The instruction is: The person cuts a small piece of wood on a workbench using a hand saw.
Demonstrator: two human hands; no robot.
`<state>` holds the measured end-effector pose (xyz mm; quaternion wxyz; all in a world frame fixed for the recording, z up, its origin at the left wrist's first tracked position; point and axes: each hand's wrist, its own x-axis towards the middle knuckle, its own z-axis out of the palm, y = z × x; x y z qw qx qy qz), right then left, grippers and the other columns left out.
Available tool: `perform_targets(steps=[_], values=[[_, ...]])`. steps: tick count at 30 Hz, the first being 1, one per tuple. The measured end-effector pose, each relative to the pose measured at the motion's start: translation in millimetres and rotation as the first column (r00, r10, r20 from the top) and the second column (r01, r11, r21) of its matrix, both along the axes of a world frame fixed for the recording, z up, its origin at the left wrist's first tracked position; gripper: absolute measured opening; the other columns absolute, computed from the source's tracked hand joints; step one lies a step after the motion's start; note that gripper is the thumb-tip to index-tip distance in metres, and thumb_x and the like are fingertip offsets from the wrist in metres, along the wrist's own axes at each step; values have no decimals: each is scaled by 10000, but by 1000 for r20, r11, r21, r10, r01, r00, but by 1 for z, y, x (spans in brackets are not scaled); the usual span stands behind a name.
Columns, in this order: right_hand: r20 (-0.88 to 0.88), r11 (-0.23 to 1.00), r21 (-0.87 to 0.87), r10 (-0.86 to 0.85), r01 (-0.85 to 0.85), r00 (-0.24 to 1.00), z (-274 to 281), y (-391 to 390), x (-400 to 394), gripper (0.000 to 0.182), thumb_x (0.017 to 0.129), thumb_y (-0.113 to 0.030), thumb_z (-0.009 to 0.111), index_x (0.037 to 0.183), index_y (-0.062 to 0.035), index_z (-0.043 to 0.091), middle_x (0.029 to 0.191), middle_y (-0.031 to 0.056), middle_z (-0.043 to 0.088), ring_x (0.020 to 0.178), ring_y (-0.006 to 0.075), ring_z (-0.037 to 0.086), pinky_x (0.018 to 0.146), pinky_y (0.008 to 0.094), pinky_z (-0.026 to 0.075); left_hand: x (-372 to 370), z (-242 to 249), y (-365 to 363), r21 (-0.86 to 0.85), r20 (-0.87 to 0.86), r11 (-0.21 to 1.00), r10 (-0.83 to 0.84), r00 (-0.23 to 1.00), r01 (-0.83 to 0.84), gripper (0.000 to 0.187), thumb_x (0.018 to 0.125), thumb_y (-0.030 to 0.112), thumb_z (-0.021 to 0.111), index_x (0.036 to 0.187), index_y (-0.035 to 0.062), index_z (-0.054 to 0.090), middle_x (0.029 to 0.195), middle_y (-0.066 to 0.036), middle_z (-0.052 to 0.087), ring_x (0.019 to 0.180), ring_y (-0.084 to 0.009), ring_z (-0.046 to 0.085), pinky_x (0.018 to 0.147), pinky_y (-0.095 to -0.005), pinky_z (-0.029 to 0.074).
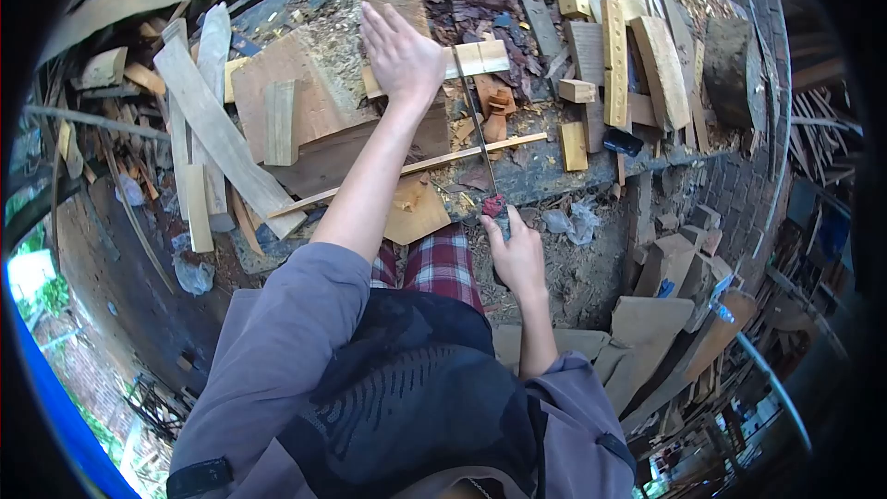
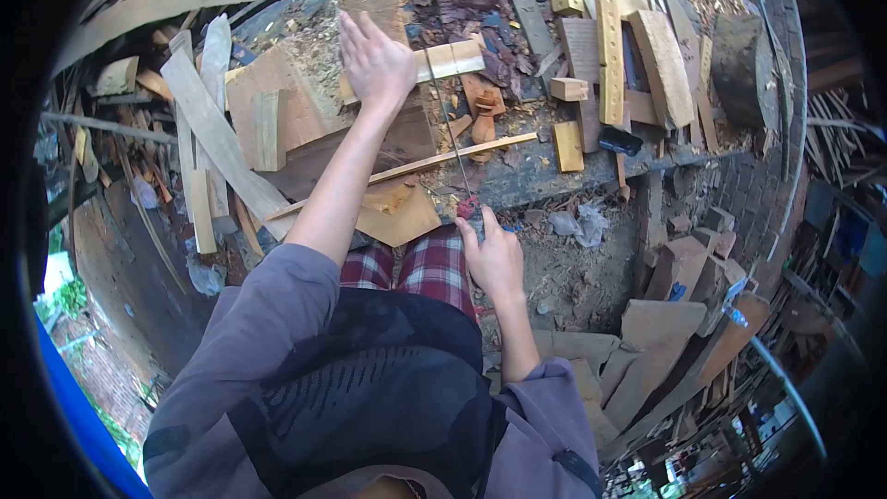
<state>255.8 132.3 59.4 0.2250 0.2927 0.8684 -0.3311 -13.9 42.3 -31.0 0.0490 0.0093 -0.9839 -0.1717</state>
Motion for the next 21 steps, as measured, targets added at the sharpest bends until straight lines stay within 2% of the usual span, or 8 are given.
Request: perform_targets(steps=[1,2,5,6,10,14,17,21], values=[[41,1000,0,-8,8,999,23,1,-8,556,916,-458,547,1203,17,577,806,315,640,819,457,644,731,503,513,-1,1,2,-6,-1,1000,6,1000,-6,604,880,148,362,1409,-127,271,1500,-348,168,1430,-420,158,1179,-437,153],[70,1000,21,4,-5,998,38,2,-14,550,916,-460,544,1193,15,580,795,312,639,816,457,643,729,507,512,0,9,1,96,19,995,-20,1000,18,617,867,116,341,1405,-162,221,1492,-371,139,1424,-454,113,1193,-437,102],[144,995,88,30,-43,989,77,1,-32,536,918,-465,537,1165,9,586,762,305,636,808,459,642,722,519,510,0,0,0,-16,-65,1000,-4,998,3,605,847,148,408,1377,-124,307,1476,-341,246,1412,-408,227,1171,-427,188],[189,999,33,31,-38,982,91,2,-38,491,915,-467,539,1078,-7,599,758,297,636,797,460,641,715,524,509,0,0,1,-14,-76,1000,5,997,-7,604,841,148,417,1371,-122,315,1469,-339,262,1406,-407,241,1169,-426,193],[264,990,91,83,-111,961,132,23,-20,459,915,-470,538,1020,-26,591,758,293,639,790,452,645,701,529,508,0,-8,0,-45,-108,999,12,994,-17,596,830,151,439,1354,-114,338,1449,-334,305,1390,-400,281,1167,-422,196],[204,968,236,-132,83,970,131,35,0,488,922,-477,527,1077,-16,575,758,300,638,801,463,644,700,531,507,2,6,3,27,-72,1000,12,997,-10,575,848,161,414,1348,-116,346,1459,-341,278,1401,-407,255,1174,-443,165],[117,965,182,-211,188,970,120,34,2,504,931,-466,518,1118,0,561,770,308,638,806,471,642,705,531,507,2,9,-1,25,18,999,-27,999,26,563,855,184,423,1342,-94,363,1468,-318,284,1397,-401,266,1172,-438,161],[-17,973,84,-214,214,977,85,21,-4,536,940,-463,499,1196,8,493,794,300,645,794,466,640,702,529,507,7,14,-22,202,-90,940,-262,961,275,467,893,242,485,1256,-50,453,1369,-273,395,1357,-403,287,1148,-486,163]])
